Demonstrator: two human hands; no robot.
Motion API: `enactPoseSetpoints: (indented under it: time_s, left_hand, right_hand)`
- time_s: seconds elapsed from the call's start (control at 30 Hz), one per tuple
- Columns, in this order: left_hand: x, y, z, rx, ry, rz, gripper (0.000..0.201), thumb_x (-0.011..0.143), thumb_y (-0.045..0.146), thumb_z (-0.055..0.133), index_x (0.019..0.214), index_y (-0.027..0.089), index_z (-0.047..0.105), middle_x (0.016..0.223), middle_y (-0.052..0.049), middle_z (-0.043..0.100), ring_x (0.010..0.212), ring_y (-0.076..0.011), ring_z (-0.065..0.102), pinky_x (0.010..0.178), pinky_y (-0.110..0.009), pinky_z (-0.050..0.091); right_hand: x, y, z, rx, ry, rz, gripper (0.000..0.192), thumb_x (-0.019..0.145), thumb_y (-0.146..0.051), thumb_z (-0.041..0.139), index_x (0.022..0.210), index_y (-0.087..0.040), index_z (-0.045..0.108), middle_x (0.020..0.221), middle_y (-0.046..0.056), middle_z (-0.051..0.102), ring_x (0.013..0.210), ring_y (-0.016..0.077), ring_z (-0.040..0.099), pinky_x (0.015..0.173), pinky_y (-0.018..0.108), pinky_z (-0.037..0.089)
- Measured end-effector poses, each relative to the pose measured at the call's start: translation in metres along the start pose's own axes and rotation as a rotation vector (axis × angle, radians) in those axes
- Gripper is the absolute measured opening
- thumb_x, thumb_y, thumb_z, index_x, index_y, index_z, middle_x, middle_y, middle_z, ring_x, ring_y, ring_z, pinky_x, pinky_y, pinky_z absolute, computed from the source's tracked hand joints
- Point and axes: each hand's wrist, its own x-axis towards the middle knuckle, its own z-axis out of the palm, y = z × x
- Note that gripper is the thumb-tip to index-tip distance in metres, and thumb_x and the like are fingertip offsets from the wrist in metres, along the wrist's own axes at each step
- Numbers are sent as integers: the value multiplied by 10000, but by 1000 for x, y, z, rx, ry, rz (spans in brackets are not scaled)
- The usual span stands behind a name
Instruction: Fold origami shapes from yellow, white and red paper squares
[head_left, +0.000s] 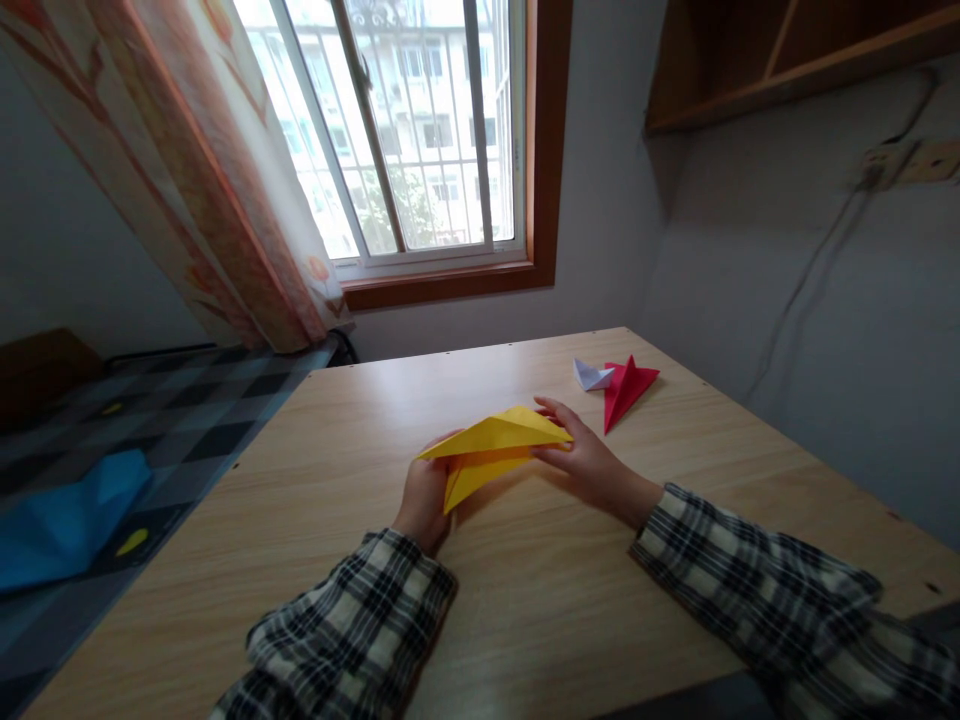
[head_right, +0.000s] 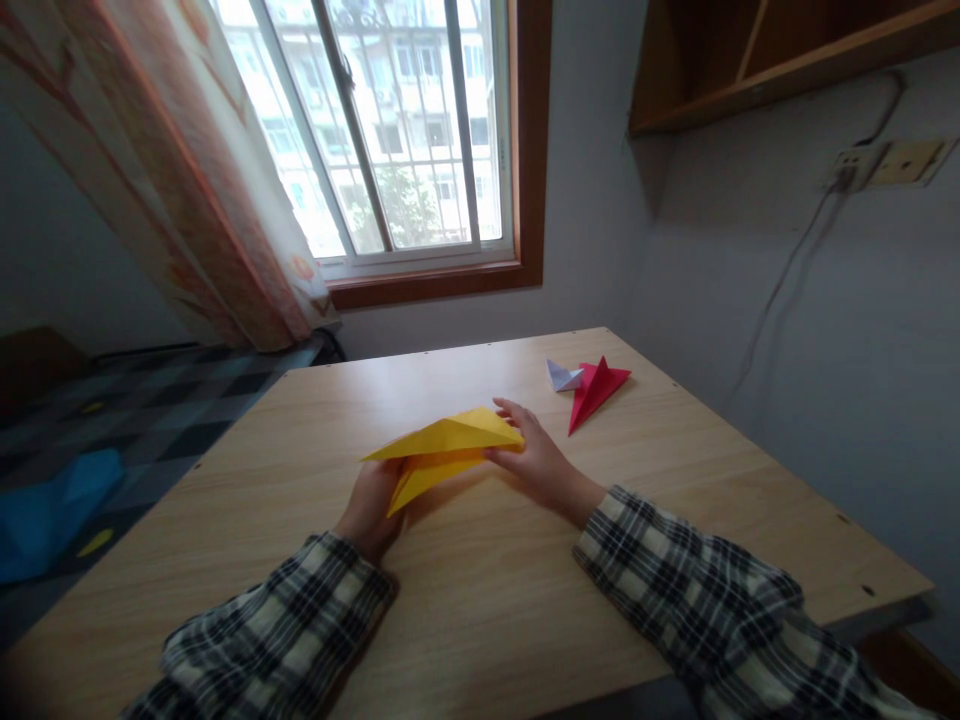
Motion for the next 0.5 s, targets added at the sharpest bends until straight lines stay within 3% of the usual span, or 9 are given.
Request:
enactPoseSetpoints:
  time_s: [0.17,0.3,0.5]
  left_hand:
    - [0,2,2,25,-25,-37,221,720,273,698,914,169,722,927,-85,770,904,-297,722,797,-377,576]
    - [-3,6,3,62,-84,-65,236,772,347,685,923,168,710,949,-91,774,899,-292,730,790,-367,581]
    - [-12,10,6,93,-98,-93,297,773,404,736,929,155,691,858,-81,770,727,-221,721,660,-296,574]
  right_hand:
    - [2,-6,-2,-49,73,-88,242,830,-398,699,1008,-236,719,1126,80,640,1130,248,590,1040,441,456]
    - [11,-2,-4,152,215,3,339,773,-512,744,913,-206,703,1015,81,688,989,248,642,944,423,517]
    - [13,-7,-5,371,151,142,398,805,-548,707,1007,-204,712,1062,78,746,1002,245,682,929,399,526]
